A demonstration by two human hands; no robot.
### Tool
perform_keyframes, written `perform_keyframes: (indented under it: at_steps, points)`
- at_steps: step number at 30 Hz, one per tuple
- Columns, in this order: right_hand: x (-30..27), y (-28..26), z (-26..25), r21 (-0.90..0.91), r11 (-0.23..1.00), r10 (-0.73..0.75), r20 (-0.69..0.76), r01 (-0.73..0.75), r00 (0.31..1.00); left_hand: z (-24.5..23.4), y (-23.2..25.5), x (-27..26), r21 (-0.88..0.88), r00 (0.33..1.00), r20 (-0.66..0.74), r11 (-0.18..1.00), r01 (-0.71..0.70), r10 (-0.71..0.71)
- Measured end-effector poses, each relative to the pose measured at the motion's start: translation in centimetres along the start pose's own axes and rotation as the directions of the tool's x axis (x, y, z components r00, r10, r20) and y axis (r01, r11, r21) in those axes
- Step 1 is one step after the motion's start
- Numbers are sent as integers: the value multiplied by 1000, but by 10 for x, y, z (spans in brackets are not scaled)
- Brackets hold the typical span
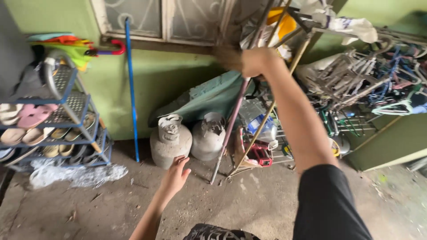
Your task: The recorder uses a hand broom to sweep dust and debris on a concrete floor.
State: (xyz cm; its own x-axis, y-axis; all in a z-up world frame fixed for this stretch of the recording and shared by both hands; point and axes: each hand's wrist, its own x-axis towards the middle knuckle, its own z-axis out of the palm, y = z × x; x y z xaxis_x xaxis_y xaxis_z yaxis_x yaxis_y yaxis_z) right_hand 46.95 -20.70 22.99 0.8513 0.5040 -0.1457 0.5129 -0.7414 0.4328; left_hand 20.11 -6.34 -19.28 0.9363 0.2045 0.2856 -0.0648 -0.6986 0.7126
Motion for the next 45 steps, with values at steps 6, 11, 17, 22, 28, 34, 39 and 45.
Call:
perform_keyframes:
  at_steps: [6,11,17,22,28,34,39,45]
  points:
    - [19,-5,17,132,879,-421,-238,459,875,-17,-18,-32,-49,996,-44,996,71,-73]
    - [-43,9,-40,317,920,-208,-104,230,973,-25,-30,-46,-9,982,-58,984,179,-180]
    - [21,-69,-8,138,914,-361,-157,382,919,-39,-28,-64,33,971,-32,971,237,-236]
    - [-18,-24,-28,232,863,-419,-165,448,893,-48,-36,-84,-13,954,-84,957,289,-289]
    - [-50,-46,-22,7,925,-376,-127,380,918,-38,-38,-102,-56,955,-110,961,270,-274]
    - [-129,-108,14,74,945,-328,193,320,925,-11,-91,-152,-43,953,-99,958,283,-286]
    - [-117,-182,100,213,864,-504,389,457,771,21,-147,-229,55,810,66,813,580,-583]
    - [-16,-271,306,265,751,-661,307,605,685,-11,-144,-313,34,665,141,675,737,-734]
